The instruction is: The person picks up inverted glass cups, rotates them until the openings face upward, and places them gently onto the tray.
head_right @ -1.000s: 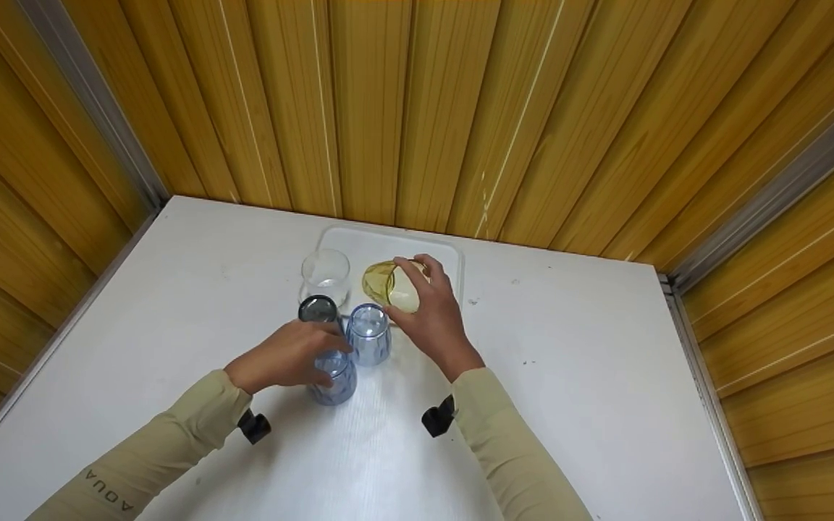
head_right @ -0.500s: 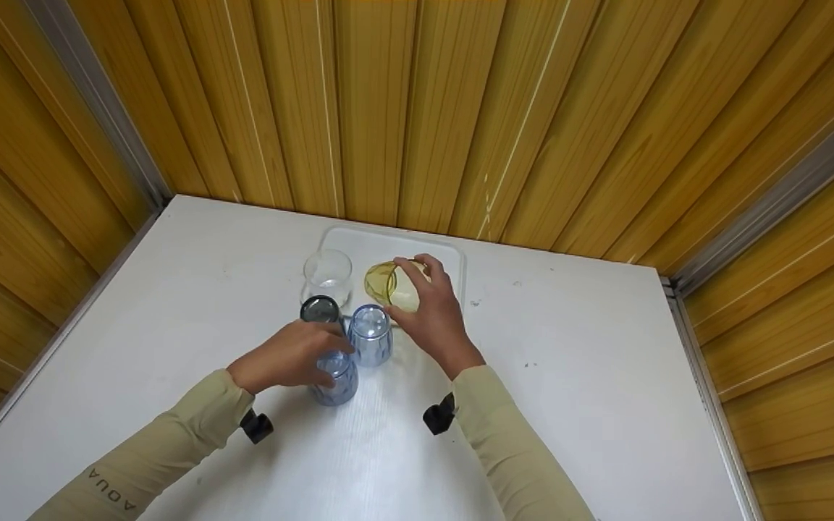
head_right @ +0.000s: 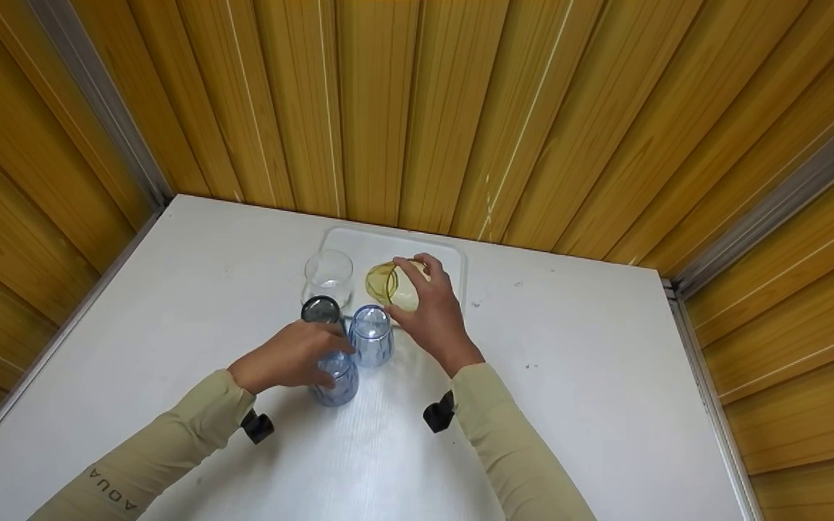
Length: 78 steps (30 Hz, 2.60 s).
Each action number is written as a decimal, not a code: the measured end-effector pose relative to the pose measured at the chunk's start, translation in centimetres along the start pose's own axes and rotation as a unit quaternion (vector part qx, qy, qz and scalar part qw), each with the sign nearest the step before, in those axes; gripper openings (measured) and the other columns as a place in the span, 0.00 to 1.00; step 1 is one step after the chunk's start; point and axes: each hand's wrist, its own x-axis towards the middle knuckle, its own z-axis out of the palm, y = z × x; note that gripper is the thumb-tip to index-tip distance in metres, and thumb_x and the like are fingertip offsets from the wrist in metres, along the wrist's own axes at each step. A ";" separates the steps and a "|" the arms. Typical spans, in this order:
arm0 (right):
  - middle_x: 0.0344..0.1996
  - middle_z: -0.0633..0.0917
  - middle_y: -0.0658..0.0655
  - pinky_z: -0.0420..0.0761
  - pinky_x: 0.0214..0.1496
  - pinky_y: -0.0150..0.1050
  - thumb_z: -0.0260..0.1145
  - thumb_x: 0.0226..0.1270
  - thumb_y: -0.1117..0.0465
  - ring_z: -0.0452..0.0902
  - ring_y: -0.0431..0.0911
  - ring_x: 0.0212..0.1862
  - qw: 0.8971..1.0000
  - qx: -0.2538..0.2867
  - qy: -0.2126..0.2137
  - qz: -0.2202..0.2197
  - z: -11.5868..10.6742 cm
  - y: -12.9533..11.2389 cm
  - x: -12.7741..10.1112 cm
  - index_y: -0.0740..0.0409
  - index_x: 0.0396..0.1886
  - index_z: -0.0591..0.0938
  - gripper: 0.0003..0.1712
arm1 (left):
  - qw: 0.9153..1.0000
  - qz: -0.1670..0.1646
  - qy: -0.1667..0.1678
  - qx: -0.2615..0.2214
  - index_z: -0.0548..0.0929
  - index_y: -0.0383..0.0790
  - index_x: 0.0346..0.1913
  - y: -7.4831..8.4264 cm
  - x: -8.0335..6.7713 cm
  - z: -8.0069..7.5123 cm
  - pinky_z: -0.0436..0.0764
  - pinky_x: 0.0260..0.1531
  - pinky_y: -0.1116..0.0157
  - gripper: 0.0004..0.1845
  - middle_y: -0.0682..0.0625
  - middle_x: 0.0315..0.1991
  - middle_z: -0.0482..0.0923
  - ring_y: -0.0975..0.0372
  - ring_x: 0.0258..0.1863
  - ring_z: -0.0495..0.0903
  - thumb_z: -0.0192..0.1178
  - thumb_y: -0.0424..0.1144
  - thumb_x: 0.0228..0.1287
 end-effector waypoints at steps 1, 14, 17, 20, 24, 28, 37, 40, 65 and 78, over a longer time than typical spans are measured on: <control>0.66 0.64 0.52 0.71 0.68 0.53 0.76 0.52 0.55 0.65 0.52 0.69 1.000 0.000 -0.001 -0.002 0.0 0.0 0.0 0.38 0.67 0.70 0.42 | 1.000 0.004 0.003 0.003 0.88 0.45 0.47 0.0 0.0 0.0 0.83 0.47 0.60 0.27 0.50 0.45 0.85 0.59 0.44 0.84 0.81 0.40 0.37; 0.66 0.64 0.52 0.73 0.66 0.53 0.76 0.53 0.56 0.65 0.54 0.69 1.000 -0.006 -0.005 -0.007 0.2 0.0 0.5 0.36 0.68 0.69 0.42 | 1.000 0.013 0.012 0.011 0.88 0.45 0.46 -0.2 0.1 0.1 0.83 0.48 0.59 0.27 0.50 0.44 0.85 0.58 0.44 0.84 0.80 0.41 0.36; 0.66 0.64 0.51 0.73 0.66 0.52 0.76 0.53 0.55 0.64 0.53 0.69 1.000 -0.007 -0.010 -0.003 0.4 0.1 0.5 0.34 0.68 0.69 0.42 | 1.000 0.012 0.010 0.010 0.88 0.45 0.46 -0.2 0.1 0.1 0.82 0.48 0.59 0.26 0.50 0.44 0.85 0.58 0.44 0.84 0.80 0.41 0.37; 0.67 0.63 0.50 0.72 0.67 0.52 0.75 0.54 0.54 0.63 0.53 0.70 1.000 -0.009 -0.015 0.003 0.5 0.0 0.6 0.32 0.68 0.68 0.42 | 1.000 0.014 0.011 0.012 0.88 0.45 0.46 -0.2 0.1 0.0 0.83 0.47 0.59 0.26 0.50 0.43 0.85 0.59 0.43 0.84 0.80 0.41 0.36; 0.67 0.63 0.51 0.73 0.66 0.52 0.75 0.54 0.54 0.63 0.52 0.69 1.000 -0.013 -0.018 0.008 0.7 0.0 0.6 0.30 0.68 0.68 0.42 | 1.000 0.017 0.012 0.017 0.88 0.46 0.45 -0.2 0.1 0.1 0.83 0.45 0.59 0.26 0.51 0.41 0.85 0.59 0.42 0.84 0.81 0.41 0.36; 0.67 0.63 0.52 0.73 0.65 0.52 0.76 0.54 0.54 0.64 0.52 0.68 1.000 -0.016 -0.018 0.002 1.0 -0.1 0.6 0.31 0.67 0.68 0.42 | 1.000 0.015 0.014 0.014 0.88 0.46 0.45 -0.3 0.0 0.2 0.83 0.46 0.59 0.26 0.51 0.42 0.85 0.59 0.42 0.84 0.81 0.41 0.36; 0.67 0.64 0.51 0.75 0.64 0.50 0.76 0.53 0.54 0.65 0.51 0.67 0.999 -0.031 -0.019 -0.012 1.4 -0.1 0.7 0.33 0.68 0.69 0.42 | 1.000 0.007 0.010 0.003 0.88 0.45 0.47 -0.2 -0.2 0.1 0.83 0.48 0.61 0.27 0.50 0.44 0.85 0.60 0.43 0.84 0.81 0.41 0.36; 0.66 0.64 0.50 0.75 0.64 0.50 0.76 0.53 0.54 0.65 0.51 0.67 0.999 -0.034 -0.019 -0.012 1.5 -0.3 0.8 0.33 0.68 0.69 0.42 | 1.000 0.002 0.007 0.001 0.87 0.45 0.47 -0.1 -0.2 0.0 0.82 0.48 0.61 0.27 0.50 0.44 0.85 0.59 0.43 0.84 0.81 0.41 0.36; 0.68 0.63 0.52 0.71 0.67 0.53 0.76 0.53 0.53 0.61 0.53 0.70 0.997 -0.065 -0.039 -0.012 2.0 -0.2 1.6 0.35 0.68 0.69 0.42 | 1.000 0.011 0.008 -0.001 0.88 0.44 0.46 -0.2 0.0 0.0 0.83 0.48 0.61 0.27 0.50 0.44 0.86 0.59 0.43 0.84 0.81 0.40 0.36; 0.69 0.62 0.52 0.71 0.67 0.54 0.75 0.54 0.52 0.61 0.54 0.70 0.996 -0.072 -0.051 0.002 2.5 -0.2 2.2 0.33 0.68 0.69 0.41 | 1.000 -0.001 0.002 -0.006 0.87 0.45 0.47 -0.2 -0.1 -0.1 0.82 0.49 0.61 0.28 0.50 0.45 0.85 0.59 0.44 0.84 0.81 0.40 0.35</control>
